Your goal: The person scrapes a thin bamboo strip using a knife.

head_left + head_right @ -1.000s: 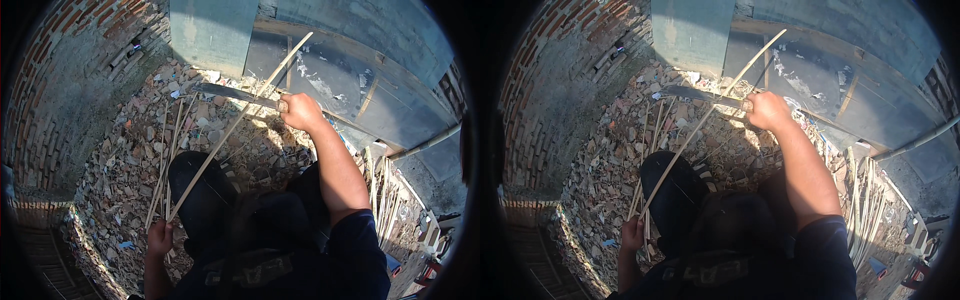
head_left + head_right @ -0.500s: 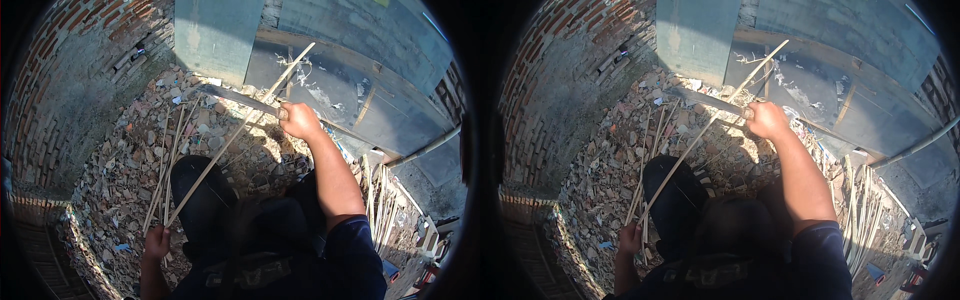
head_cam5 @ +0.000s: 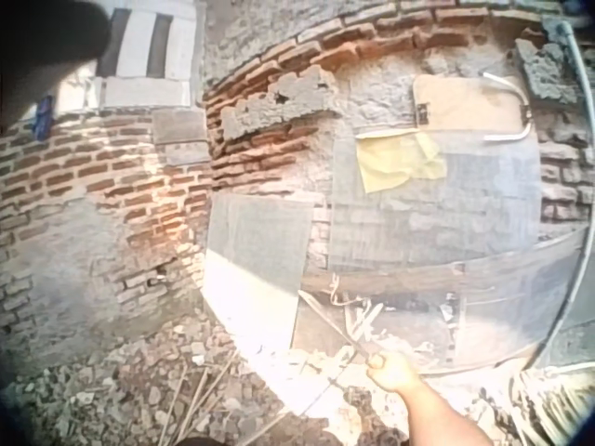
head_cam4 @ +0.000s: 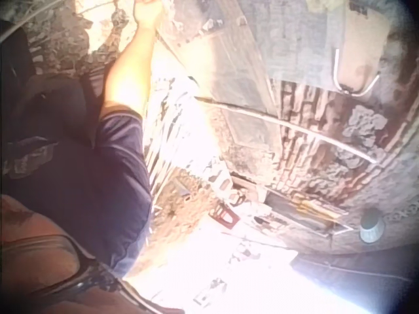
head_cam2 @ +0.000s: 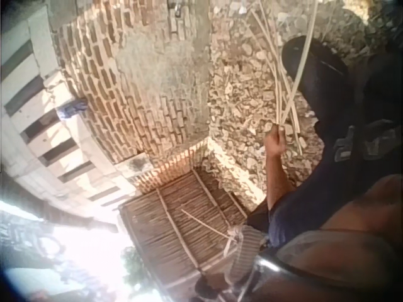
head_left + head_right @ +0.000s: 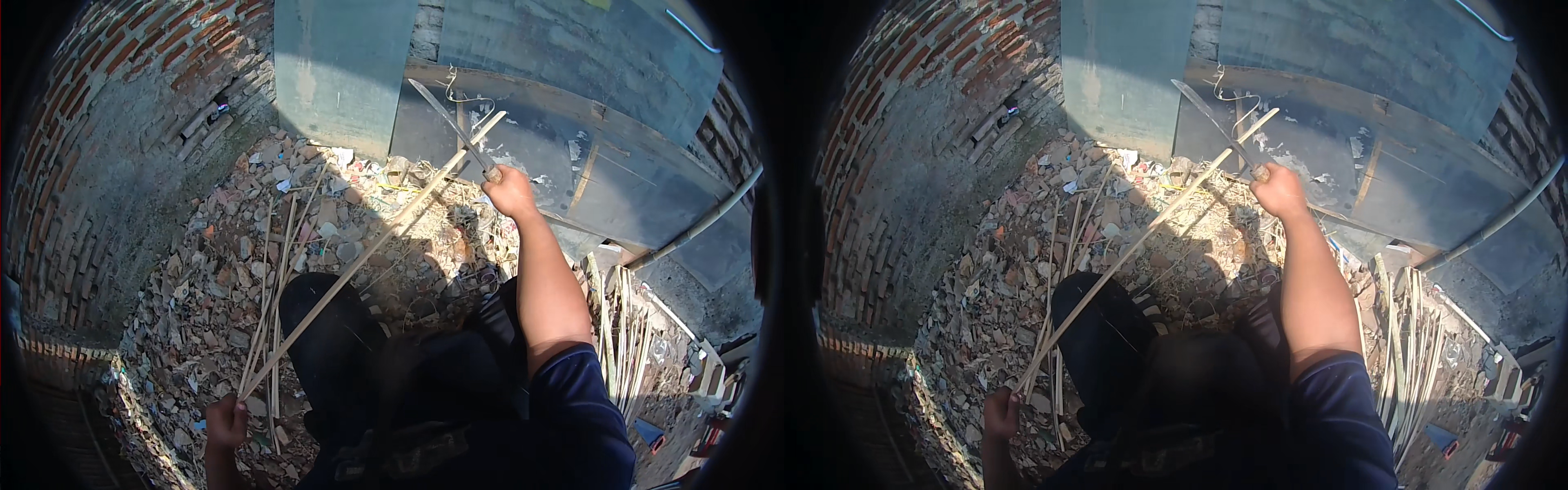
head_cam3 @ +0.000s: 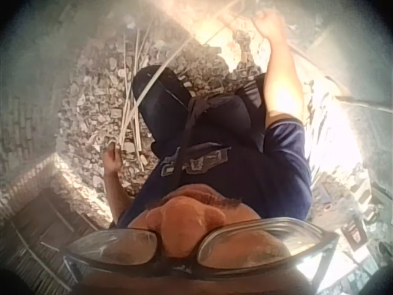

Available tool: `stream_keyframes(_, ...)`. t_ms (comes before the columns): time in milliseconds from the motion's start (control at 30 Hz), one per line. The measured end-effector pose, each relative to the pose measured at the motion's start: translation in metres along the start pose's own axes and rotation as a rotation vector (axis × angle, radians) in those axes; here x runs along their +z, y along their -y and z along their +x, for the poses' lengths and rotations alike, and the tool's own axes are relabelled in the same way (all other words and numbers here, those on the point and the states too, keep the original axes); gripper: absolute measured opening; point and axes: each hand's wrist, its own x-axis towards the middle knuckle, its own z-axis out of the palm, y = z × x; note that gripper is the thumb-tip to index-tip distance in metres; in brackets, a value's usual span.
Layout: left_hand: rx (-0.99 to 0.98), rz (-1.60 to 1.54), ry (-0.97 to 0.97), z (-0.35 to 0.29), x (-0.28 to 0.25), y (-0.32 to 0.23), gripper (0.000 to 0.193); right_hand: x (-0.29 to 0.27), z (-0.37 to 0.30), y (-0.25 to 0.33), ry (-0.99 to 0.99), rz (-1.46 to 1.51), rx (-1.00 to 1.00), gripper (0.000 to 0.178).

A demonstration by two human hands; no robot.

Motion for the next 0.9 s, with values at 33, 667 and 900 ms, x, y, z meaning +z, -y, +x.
stream_keyframes(33,0.005,0.001,0.002,0.000,0.004,0.004,0.037,0.004,0.000,0.001,-0.026,0.004,-0.050,0.053)
stream_keyframes(667,0.055,0.310,-0.171,-0.045,-0.013,0.070,0.033,-0.024,0.026,-0.070,-0.344,0.885,0.396,0.020)
stream_keyframes(900,0.121,0.340,-0.215,-0.033,0.029,0.039,0.020,-0.038,0.012,-0.055,-0.402,1.339,0.388,0.014)
